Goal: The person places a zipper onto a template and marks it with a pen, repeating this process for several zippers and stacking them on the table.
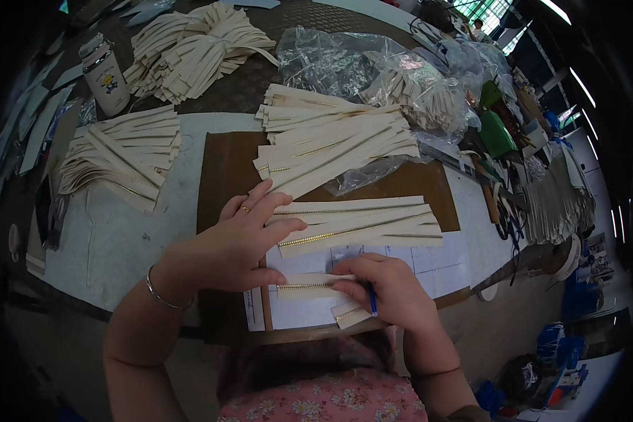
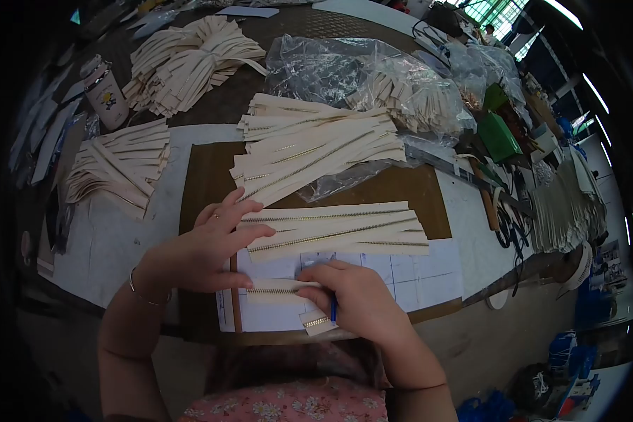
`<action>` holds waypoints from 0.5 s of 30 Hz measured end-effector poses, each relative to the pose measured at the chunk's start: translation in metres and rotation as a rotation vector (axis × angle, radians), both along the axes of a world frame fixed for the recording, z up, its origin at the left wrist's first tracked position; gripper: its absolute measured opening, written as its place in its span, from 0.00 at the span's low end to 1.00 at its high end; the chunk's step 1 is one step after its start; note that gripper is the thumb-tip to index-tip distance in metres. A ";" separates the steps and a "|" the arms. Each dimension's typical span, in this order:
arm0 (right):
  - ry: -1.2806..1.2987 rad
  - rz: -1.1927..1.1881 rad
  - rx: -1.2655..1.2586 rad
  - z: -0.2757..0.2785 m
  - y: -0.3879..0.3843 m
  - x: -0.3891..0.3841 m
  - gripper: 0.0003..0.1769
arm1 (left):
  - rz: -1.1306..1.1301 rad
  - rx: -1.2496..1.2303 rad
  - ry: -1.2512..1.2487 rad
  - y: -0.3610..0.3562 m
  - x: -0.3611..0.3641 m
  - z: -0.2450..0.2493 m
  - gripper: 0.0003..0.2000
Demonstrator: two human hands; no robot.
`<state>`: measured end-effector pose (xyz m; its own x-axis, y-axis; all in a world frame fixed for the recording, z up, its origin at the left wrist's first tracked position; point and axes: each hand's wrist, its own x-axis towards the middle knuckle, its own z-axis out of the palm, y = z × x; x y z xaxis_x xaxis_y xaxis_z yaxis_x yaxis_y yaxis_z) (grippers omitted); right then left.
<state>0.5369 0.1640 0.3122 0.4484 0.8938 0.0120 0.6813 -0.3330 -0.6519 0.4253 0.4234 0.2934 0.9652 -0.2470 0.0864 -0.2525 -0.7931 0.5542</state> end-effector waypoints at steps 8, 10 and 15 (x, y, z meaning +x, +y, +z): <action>-0.008 0.048 -0.036 -0.003 0.008 -0.001 0.10 | -0.015 0.026 0.015 -0.001 -0.001 -0.003 0.42; -0.017 0.056 -0.028 -0.004 0.008 0.000 0.10 | -0.017 0.036 0.038 -0.001 0.000 -0.002 0.43; -0.002 0.044 -0.015 -0.003 0.004 0.001 0.10 | 0.021 0.056 0.079 -0.005 -0.002 0.001 0.44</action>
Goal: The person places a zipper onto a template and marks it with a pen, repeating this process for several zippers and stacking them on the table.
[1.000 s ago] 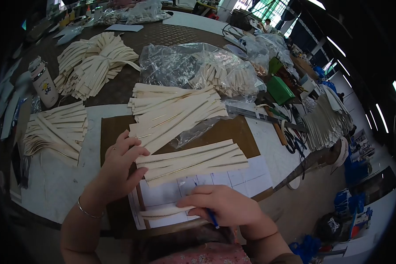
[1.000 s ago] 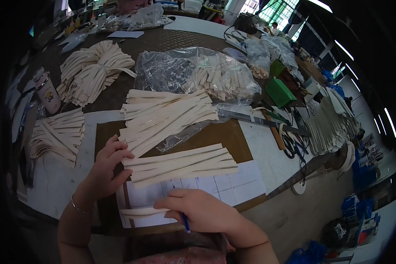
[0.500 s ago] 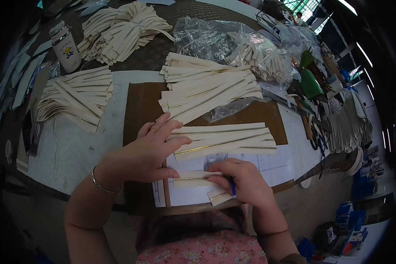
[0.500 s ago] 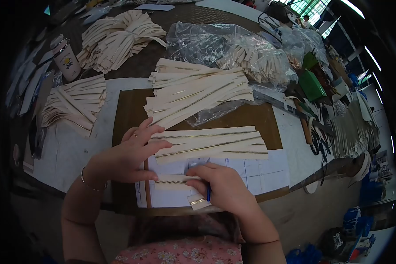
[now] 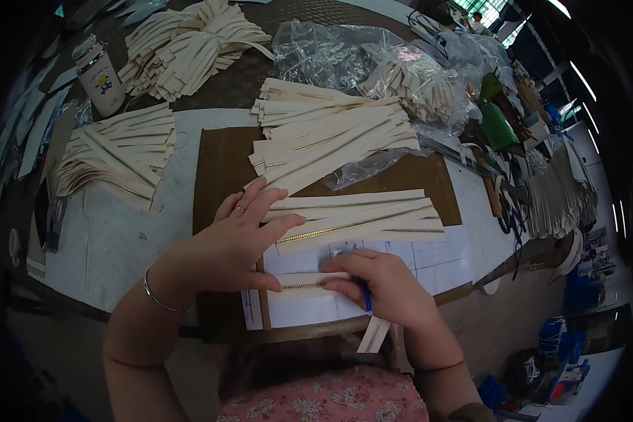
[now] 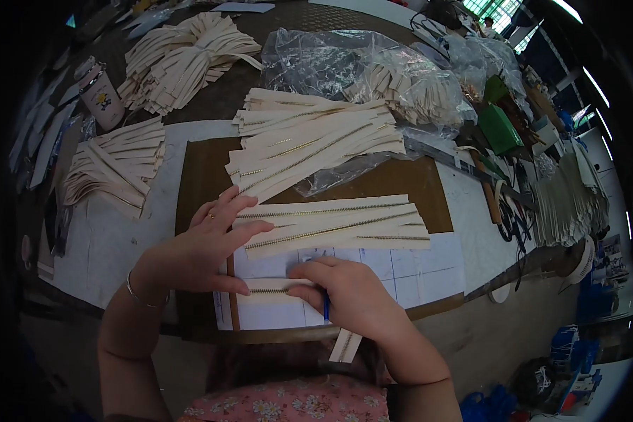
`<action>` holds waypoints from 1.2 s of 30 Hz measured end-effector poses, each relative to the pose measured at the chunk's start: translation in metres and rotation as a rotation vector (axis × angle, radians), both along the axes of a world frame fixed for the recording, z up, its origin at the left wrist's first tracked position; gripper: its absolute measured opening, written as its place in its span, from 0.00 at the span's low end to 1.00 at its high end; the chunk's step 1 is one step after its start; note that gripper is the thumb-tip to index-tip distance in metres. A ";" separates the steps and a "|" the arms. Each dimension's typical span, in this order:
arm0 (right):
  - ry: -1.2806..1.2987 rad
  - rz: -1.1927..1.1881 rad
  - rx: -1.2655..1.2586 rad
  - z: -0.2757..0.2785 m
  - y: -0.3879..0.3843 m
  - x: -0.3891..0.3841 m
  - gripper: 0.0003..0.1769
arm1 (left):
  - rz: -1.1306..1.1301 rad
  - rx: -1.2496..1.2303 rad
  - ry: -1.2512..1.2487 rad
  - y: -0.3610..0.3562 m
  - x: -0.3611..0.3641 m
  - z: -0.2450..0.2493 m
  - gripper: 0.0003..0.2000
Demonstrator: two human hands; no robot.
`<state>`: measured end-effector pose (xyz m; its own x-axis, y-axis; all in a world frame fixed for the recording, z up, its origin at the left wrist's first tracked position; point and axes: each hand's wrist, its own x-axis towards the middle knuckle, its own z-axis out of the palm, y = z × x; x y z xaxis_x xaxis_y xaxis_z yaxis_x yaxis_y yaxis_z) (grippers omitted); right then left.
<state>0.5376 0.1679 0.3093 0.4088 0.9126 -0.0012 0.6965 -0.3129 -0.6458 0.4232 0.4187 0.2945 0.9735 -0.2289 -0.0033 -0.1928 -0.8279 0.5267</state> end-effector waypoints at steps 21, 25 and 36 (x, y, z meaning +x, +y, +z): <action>-0.347 -0.661 0.085 -0.029 -0.097 0.052 0.07 | 0.054 0.092 0.055 -0.004 -0.001 0.009 0.45; -0.456 -0.651 0.140 -0.033 -0.094 0.049 0.06 | 0.060 0.088 0.079 -0.005 -0.001 0.011 0.46; 0.006 -0.510 0.582 -0.034 -0.102 0.044 0.19 | 0.065 0.083 0.110 -0.007 0.000 0.017 0.45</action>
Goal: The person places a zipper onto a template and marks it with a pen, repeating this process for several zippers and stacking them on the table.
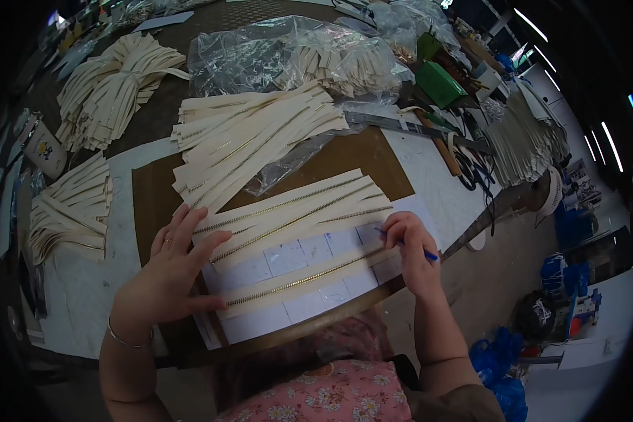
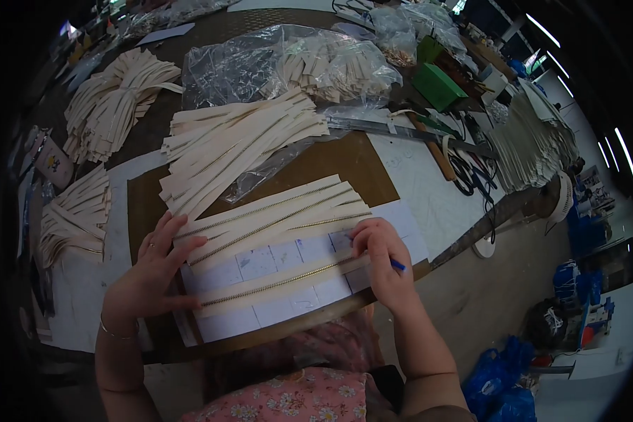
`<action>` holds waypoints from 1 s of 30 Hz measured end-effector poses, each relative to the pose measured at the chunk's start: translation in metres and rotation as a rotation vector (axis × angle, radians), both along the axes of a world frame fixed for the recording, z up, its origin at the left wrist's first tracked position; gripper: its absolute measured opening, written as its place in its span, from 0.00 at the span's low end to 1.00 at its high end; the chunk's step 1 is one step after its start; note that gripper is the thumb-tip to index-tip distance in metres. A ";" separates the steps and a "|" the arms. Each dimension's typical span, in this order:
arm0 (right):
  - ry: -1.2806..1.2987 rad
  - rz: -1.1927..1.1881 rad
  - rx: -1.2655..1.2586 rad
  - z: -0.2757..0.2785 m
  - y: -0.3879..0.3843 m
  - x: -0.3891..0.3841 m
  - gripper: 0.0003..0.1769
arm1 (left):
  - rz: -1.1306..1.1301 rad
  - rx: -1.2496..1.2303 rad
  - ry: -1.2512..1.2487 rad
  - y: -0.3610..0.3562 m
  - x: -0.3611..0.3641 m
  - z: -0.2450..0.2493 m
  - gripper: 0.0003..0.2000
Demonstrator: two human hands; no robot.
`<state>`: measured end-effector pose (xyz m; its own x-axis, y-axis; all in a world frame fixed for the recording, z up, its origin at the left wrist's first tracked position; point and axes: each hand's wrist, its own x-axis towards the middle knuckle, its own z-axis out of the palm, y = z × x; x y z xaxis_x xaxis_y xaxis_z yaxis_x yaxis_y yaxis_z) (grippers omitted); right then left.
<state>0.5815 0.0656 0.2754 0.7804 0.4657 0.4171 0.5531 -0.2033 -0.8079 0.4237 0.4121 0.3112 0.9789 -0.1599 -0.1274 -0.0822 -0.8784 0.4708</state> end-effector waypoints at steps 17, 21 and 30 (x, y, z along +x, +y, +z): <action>0.159 -0.086 0.040 -0.013 0.013 0.003 0.26 | 0.012 0.008 0.034 0.000 0.002 0.000 0.46; 0.105 -0.083 0.002 -0.012 0.014 0.004 0.27 | 0.010 0.023 0.041 0.000 0.002 0.000 0.46; 0.101 -0.102 -0.007 -0.010 0.015 0.002 0.27 | 0.003 0.021 0.043 0.001 0.002 0.000 0.47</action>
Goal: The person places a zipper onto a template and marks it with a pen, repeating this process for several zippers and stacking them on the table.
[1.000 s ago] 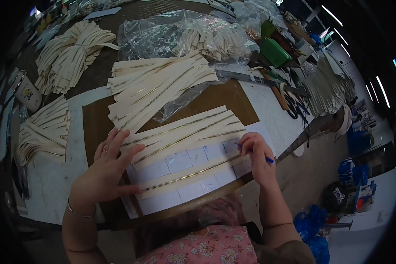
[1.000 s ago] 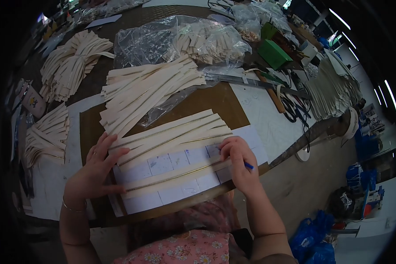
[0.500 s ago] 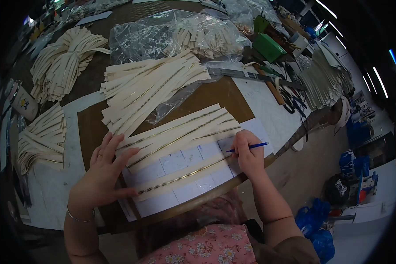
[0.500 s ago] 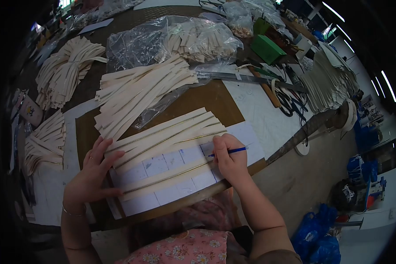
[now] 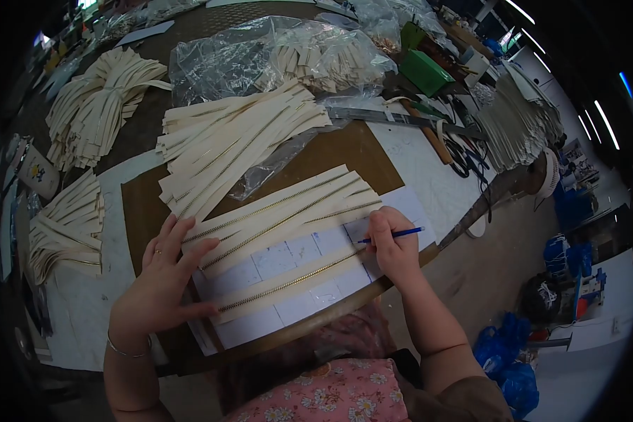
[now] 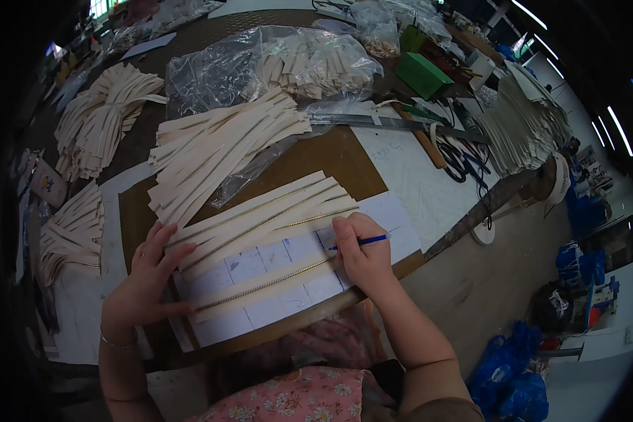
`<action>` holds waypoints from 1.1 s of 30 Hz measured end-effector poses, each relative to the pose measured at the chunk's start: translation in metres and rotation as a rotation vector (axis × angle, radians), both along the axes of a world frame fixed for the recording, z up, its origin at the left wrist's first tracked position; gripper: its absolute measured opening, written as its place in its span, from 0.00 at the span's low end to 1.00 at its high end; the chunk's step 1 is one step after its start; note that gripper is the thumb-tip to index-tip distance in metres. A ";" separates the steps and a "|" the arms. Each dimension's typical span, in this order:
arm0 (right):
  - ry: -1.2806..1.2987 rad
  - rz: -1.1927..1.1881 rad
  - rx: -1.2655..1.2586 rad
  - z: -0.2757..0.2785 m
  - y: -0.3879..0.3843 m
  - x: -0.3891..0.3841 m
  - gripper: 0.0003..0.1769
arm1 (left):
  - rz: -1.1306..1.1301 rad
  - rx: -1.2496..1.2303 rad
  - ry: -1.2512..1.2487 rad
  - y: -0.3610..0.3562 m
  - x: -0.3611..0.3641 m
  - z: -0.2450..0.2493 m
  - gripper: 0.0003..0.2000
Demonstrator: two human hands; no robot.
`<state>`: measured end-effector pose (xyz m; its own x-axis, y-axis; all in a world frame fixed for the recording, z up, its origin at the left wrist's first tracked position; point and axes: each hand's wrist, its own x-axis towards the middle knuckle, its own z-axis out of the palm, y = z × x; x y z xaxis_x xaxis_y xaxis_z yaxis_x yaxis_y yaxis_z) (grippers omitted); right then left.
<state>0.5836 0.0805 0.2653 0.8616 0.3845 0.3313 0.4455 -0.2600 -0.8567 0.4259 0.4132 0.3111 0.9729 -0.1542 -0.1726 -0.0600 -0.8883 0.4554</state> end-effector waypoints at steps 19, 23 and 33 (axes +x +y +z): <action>-0.057 0.038 -0.071 0.004 -0.021 -0.016 0.28 | 0.001 0.004 0.003 0.000 0.000 0.001 0.46; -0.029 0.056 -0.068 0.001 -0.026 -0.014 0.26 | 0.003 0.010 0.019 -0.001 0.001 0.003 0.47; -0.375 0.081 -0.467 0.021 -0.035 -0.019 0.09 | -0.127 -0.013 -0.177 -0.011 -0.003 0.008 0.15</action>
